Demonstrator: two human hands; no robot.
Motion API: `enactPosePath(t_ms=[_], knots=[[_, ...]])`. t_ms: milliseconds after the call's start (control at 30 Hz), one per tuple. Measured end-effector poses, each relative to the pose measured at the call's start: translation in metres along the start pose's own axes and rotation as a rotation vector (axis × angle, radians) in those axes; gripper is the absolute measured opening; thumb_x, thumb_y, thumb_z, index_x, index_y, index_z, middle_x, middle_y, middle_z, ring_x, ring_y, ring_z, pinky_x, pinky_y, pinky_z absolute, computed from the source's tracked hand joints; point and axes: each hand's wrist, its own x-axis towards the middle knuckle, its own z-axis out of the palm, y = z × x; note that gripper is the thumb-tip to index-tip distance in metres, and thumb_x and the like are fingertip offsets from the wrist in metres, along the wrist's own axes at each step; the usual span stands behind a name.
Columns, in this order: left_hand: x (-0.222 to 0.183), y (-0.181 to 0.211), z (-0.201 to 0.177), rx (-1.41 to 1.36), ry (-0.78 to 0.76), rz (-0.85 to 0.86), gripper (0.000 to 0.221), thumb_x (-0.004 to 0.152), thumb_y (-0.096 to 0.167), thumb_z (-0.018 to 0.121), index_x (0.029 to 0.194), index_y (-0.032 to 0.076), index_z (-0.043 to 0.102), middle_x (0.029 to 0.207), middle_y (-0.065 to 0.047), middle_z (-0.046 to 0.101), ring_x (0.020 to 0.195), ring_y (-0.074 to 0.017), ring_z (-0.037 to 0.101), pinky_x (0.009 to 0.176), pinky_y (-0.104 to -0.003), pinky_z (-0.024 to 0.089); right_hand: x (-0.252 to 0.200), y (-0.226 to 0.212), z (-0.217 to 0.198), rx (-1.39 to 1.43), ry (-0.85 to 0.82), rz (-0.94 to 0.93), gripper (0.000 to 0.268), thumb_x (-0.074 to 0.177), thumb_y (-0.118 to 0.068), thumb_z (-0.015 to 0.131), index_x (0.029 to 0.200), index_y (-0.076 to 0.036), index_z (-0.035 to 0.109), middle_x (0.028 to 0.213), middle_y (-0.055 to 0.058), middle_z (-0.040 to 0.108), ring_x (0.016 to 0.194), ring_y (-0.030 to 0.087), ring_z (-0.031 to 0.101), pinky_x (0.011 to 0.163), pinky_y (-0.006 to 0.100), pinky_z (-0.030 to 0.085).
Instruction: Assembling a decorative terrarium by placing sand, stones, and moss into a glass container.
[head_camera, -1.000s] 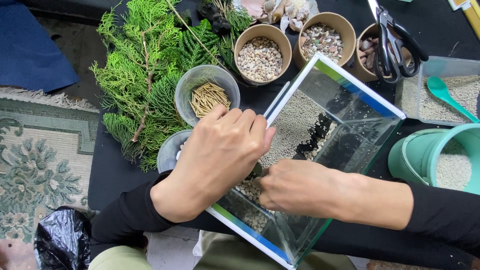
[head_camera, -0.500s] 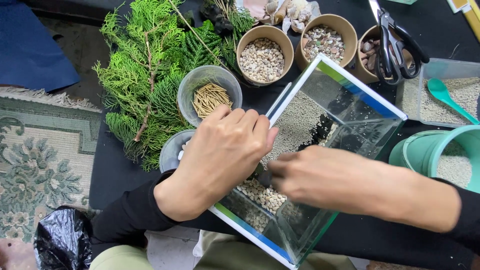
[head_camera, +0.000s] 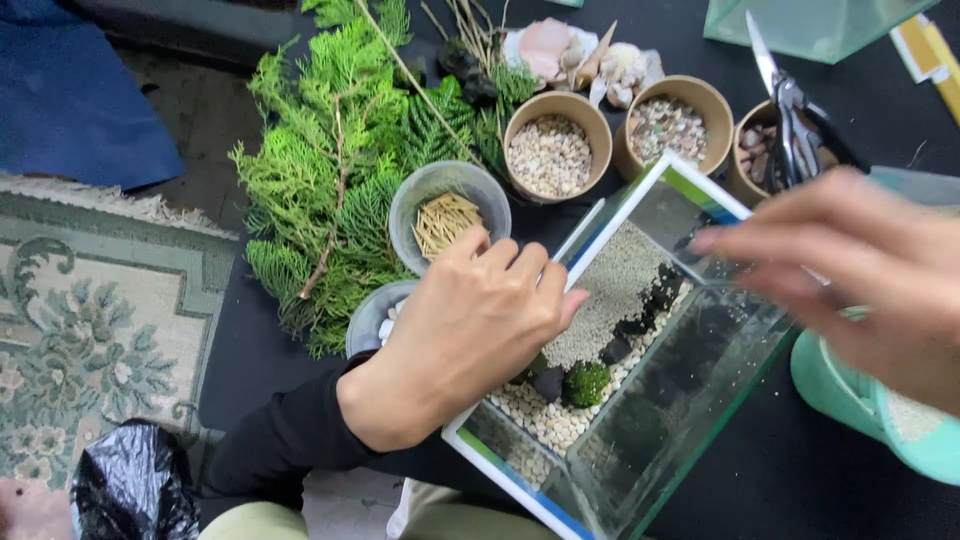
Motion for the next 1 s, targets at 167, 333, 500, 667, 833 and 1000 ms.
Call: enactPosePath(t_ms=[167,333,500,667,833,1000], knots=[[0.001,-0.003,-0.005,-0.054,-0.040,-0.005,0.041,0.110,0.045,0.061,0.078,0.019,0.066,0.071,0.001,0.063,0.059,-0.0190,0.061,0.066,-0.037,0.047,0.039,0.034,-0.018,-0.111,0.215,0.044,0.027,0.107,-0.006,0.075,0.131,0.004,0.076,0.112,0.021,0.064,0.072,0.027,0.060,0.069,0.042,0.053],[0.003,-0.001,-0.001,-0.069,-0.062,0.015,0.040,0.110,0.040,0.062,0.079,0.017,0.069,0.070,0.000,0.066,0.058,-0.0182,0.063,0.068,-0.038,0.049,0.114,0.070,0.006,-0.225,-0.022,0.037,0.024,0.103,-0.020,0.066,0.123,-0.010,0.073,0.105,0.007,0.066,0.088,0.032,0.069,0.070,0.045,0.056],[0.002,0.001,0.001,-0.106,-0.047,-0.015,0.037,0.109,0.037,0.063,0.078,0.018,0.065,0.069,-0.001,0.063,0.059,-0.0198,0.061,0.067,-0.038,0.048,0.171,0.085,0.037,-0.192,-0.356,0.136,0.031,0.094,-0.023,0.070,0.121,-0.007,0.070,0.118,0.010,0.072,0.090,0.033,0.074,0.074,0.048,0.063],[0.004,0.000,0.002,-0.122,-0.081,-0.024,0.037,0.110,0.037,0.061,0.078,0.018,0.063,0.066,0.001,0.061,0.057,-0.0191,0.059,0.069,-0.039,0.050,0.186,0.093,0.056,-0.208,-0.389,0.137,0.025,0.104,-0.027,0.064,0.099,-0.005,0.074,0.084,0.009,0.076,0.067,0.026,0.075,0.065,0.041,0.062],[0.005,0.001,0.003,-0.141,-0.089,-0.038,0.036,0.110,0.035,0.060,0.078,0.018,0.061,0.066,0.000,0.060,0.057,-0.0201,0.058,0.070,-0.040,0.050,0.189,0.099,0.072,-0.198,-0.342,0.040,0.015,0.098,-0.016,0.066,0.093,-0.008,0.077,0.088,0.009,0.075,0.070,0.029,0.073,0.059,0.044,0.059],[0.005,0.001,0.004,-0.125,-0.112,-0.037,0.036,0.110,0.038,0.060,0.079,0.019,0.060,0.065,0.001,0.058,0.056,-0.0192,0.057,0.071,-0.039,0.050,0.190,0.101,0.078,-0.179,-0.299,-0.030,0.012,0.094,-0.011,0.065,0.093,-0.009,0.076,0.087,0.009,0.074,0.071,0.033,0.072,0.058,0.047,0.057]])
